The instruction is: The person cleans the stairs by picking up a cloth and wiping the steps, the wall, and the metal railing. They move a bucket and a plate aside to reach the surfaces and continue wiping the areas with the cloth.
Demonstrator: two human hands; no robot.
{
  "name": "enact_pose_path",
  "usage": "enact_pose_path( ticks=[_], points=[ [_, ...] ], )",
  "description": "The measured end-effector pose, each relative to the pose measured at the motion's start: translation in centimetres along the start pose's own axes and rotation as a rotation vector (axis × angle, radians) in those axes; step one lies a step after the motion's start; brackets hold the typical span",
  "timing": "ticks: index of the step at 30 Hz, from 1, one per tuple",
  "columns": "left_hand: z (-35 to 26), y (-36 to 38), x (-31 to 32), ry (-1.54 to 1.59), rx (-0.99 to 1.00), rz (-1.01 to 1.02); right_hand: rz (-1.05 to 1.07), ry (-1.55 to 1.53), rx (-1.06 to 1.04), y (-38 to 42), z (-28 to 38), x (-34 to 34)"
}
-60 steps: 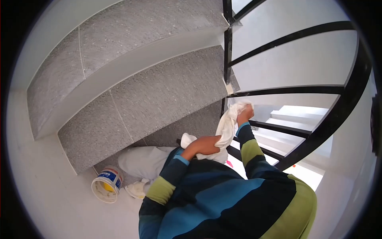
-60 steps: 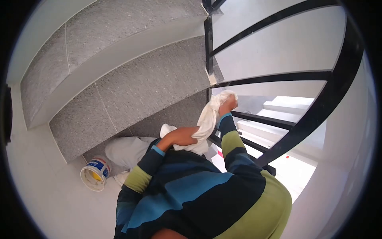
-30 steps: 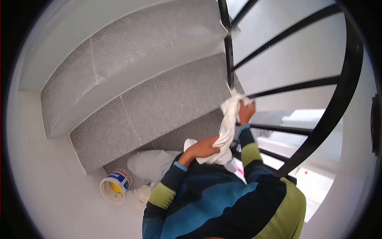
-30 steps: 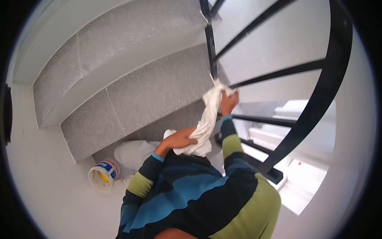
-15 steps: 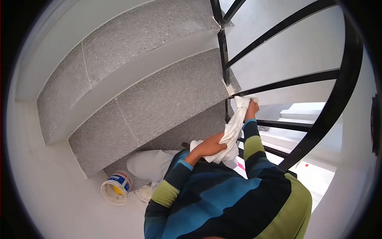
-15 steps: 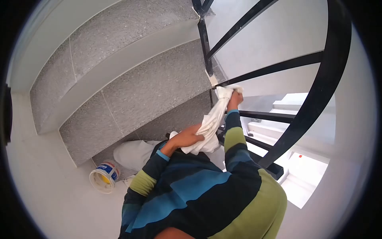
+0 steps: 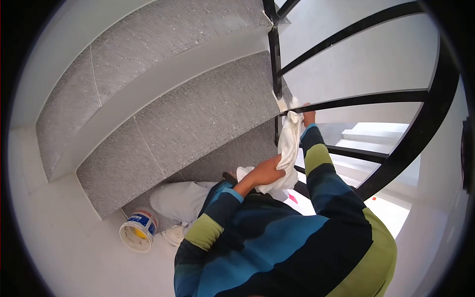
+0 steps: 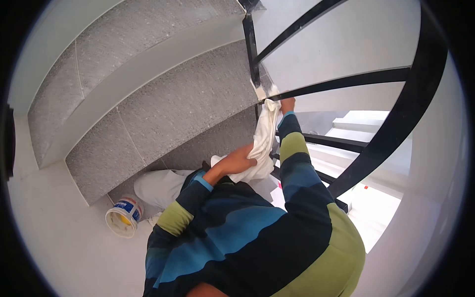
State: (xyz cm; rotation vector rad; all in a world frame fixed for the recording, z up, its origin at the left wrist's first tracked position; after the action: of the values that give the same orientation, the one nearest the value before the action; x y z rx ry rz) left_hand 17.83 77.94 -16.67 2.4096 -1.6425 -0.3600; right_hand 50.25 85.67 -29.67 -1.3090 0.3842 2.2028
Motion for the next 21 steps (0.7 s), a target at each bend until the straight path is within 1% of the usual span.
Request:
enact_pose_path(
  ticks=[1, 2, 4, 5, 6, 7, 8, 9, 10, 12, 13, 14, 16, 17, 18, 20, 21],
  points=[
    [0.0, 0.3, -0.3, -0.003, 0.006, -0.009, -0.085, 0.117, 0.122, 2.1, 4.6, -3.2],
    [-0.1, 0.6, -0.4, -0.049, 0.019, -0.004, -0.256, -0.003, -0.076, 2.5, 5.9, -4.3],
    [0.2, 0.3, -1.4, -0.086, 0.027, -0.032, -0.173, -0.292, 0.004, 1.0, 4.1, -2.8],
    [0.8, 0.5, -1.1, -0.074, 0.000, -0.032, -0.168, -0.828, 0.030, 0.1, 2.9, -1.1],
    [1.2, 0.5, -0.8, -0.065, -0.023, -0.025, -0.101, -0.805, 0.067, -0.2, 5.5, -1.8],
    [1.0, 0.6, -0.8, -0.078, -0.029, -0.010, -0.026, -0.610, 0.081, -0.6, 7.2, -1.6],
    [1.2, 0.5, -0.5, -0.072, -0.028, 0.002, 0.045, -0.412, 0.099, -0.6, 7.9, -1.3],
    [1.3, 0.5, -0.2, -0.071, -0.017, 0.001, 0.078, -0.304, 0.037, -0.5, 8.5, -1.0],
    [1.3, 0.4, -0.4, -0.073, -0.008, -0.013, 0.079, -0.302, 0.038, -0.5, 7.1, -0.5],
    [1.6, 0.5, -0.3, -0.068, -0.028, 0.001, -0.225, -0.282, -0.207, 0.7, 5.8, -1.8],
    [1.7, 0.4, -0.3, -0.065, -0.044, 0.012, -0.280, -0.390, -0.118, 2.2, 5.1, -1.9],
    [1.7, 0.3, -0.4, -0.064, -0.042, 0.009, -0.279, -0.390, -0.122, 2.7, 5.4, -2.1],
    [2.1, 0.3, -0.2, -0.095, -0.038, -0.005, -0.148, -0.878, 0.546, 3.9, 2.2, -0.2],
    [2.3, 0.3, -0.1, -0.094, -0.040, -0.005, -0.160, -0.623, 0.516, 3.7, 2.4, -1.5],
    [2.3, 0.4, 0.0, -0.099, -0.037, -0.006, -0.158, -0.623, 0.518, 3.3, 2.1, -1.8],
    [2.4, 0.5, 0.1, -0.104, -0.036, -0.005, -0.366, -0.430, 0.041, 1.7, 4.8, -4.8],
    [1.9, 0.6, 0.0, -0.063, -0.016, -0.003, -0.313, -0.793, -0.012, 1.3, 7.0, -5.1]
  ],
)
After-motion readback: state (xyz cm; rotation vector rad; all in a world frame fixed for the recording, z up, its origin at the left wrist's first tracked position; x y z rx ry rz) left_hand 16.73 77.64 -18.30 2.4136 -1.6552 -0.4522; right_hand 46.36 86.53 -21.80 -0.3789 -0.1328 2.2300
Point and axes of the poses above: each hand's wrist, its own y-axis away from the middle knuckle, its own x-axis out of the palm, z = x × y, the point moved 8 cm from there along -y, towards the middle knuckle, and after that the axes turned 9 degrees about -y, right-handed, at the moved point
